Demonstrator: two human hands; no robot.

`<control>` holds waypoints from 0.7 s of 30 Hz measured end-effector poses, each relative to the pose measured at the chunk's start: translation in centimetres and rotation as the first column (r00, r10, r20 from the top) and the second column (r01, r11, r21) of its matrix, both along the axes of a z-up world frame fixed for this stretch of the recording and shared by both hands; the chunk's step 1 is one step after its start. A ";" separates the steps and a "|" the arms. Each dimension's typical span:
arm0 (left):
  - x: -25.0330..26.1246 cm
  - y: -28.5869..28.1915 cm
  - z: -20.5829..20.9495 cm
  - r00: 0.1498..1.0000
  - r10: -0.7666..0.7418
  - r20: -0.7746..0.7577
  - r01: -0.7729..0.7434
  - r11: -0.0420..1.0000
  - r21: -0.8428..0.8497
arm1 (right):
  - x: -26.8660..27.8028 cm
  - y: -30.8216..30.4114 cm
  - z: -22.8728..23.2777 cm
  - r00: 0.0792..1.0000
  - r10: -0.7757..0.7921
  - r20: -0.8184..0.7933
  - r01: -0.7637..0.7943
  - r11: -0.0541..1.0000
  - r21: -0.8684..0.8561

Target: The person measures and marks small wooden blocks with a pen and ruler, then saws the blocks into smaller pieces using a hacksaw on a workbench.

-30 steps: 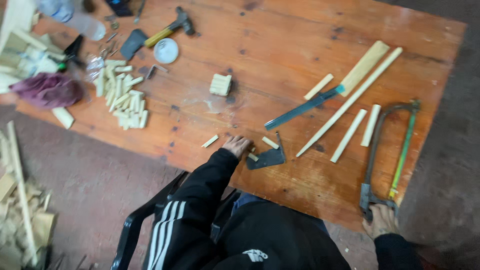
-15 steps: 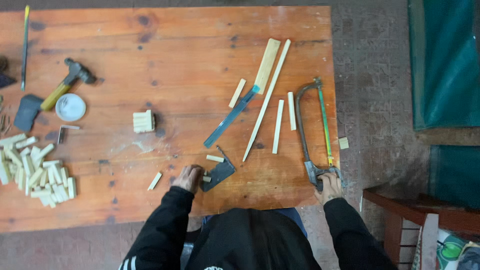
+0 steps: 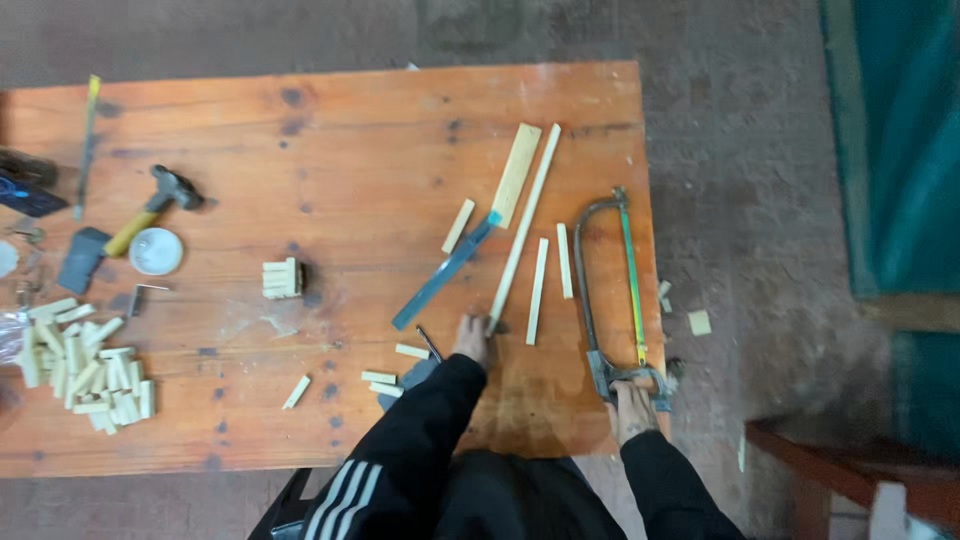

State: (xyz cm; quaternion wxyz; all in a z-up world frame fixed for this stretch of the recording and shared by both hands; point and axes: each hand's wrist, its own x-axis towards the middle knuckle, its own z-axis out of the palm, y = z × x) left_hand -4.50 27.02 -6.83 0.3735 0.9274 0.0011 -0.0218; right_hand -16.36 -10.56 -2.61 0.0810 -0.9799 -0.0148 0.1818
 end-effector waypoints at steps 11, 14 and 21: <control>-2.5 -10.8 1.3 0.996 -0.052 -0.075 0.056 0.998 0.041 | 5.9 2.1 -1.3 0.988 0.125 0.093 -0.135 0.985 0.105; -3.4 -10.3 -0.4 0.991 -0.111 -0.070 0.108 0.993 -0.037 | 6.3 2.1 -0.9 0.988 0.135 0.070 -0.145 0.978 0.150; -1.7 -10.3 -0.3 0.982 -0.189 0.023 0.190 0.978 -0.088 | 7.2 1.6 0.5 0.988 0.128 0.090 -0.143 0.969 0.200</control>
